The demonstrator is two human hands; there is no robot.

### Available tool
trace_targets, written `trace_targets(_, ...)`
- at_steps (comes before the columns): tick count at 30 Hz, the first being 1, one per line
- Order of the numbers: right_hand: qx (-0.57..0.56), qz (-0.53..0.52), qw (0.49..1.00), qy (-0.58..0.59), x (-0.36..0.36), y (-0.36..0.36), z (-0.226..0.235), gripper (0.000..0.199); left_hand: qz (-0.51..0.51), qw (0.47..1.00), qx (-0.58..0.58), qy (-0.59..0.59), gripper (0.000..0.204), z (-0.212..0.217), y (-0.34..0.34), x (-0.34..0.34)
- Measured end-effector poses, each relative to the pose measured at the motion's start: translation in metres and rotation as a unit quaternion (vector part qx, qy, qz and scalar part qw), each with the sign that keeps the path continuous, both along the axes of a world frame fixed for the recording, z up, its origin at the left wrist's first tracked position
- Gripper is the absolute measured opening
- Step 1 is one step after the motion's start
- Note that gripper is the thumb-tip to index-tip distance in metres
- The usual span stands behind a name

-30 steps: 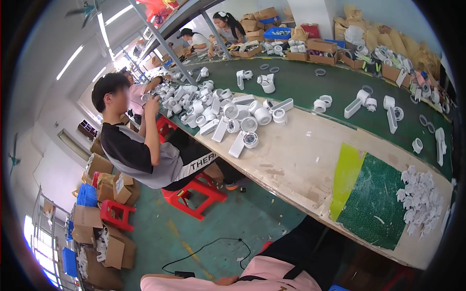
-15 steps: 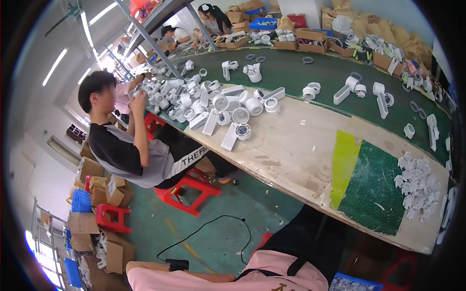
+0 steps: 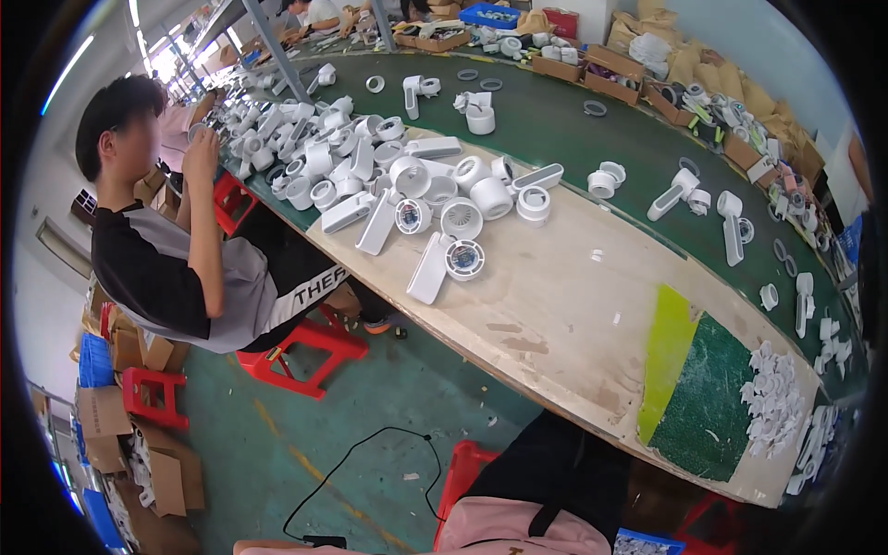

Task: Assembling small white plastic components on a factory production line.

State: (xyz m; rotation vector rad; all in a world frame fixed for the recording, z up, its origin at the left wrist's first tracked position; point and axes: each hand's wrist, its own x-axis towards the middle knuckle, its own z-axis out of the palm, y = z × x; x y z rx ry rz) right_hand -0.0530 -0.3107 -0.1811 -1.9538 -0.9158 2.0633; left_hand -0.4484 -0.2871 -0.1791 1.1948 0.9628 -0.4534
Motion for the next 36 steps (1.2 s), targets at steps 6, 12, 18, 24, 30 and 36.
trace_targets(6,-0.030,0.021,0.999,-0.008,0.015,0.005,0.004,0.021,0.013,0.999,-0.019,-0.029,0.032,0.013,0.004,-0.006)
trace_targets(12,-0.028,0.016,0.999,-0.028,0.049,0.013,0.007,0.024,-0.001,0.997,-0.004,-0.071,0.030,0.011,0.032,0.007)
trace_targets(18,-0.012,-0.023,0.999,-0.043,0.079,0.001,0.012,0.026,-0.049,0.993,0.019,-0.109,0.028,0.014,0.071,0.025)
trace_targets(24,-0.025,-0.123,0.989,-0.073,0.106,-0.077,0.037,0.028,-0.155,0.974,0.007,-0.165,0.027,0.020,0.104,0.069)
trace_targets(30,-0.041,-0.258,0.962,-0.077,0.091,-0.157,0.056,0.030,-0.295,0.935,-0.017,-0.196,0.025,0.035,0.160,0.131)
trace_targets(36,-0.071,-0.296,0.952,-0.035,0.086,-0.172,0.061,0.033,-0.339,0.922,-0.052,-0.180,0.024,0.067,0.178,0.158)
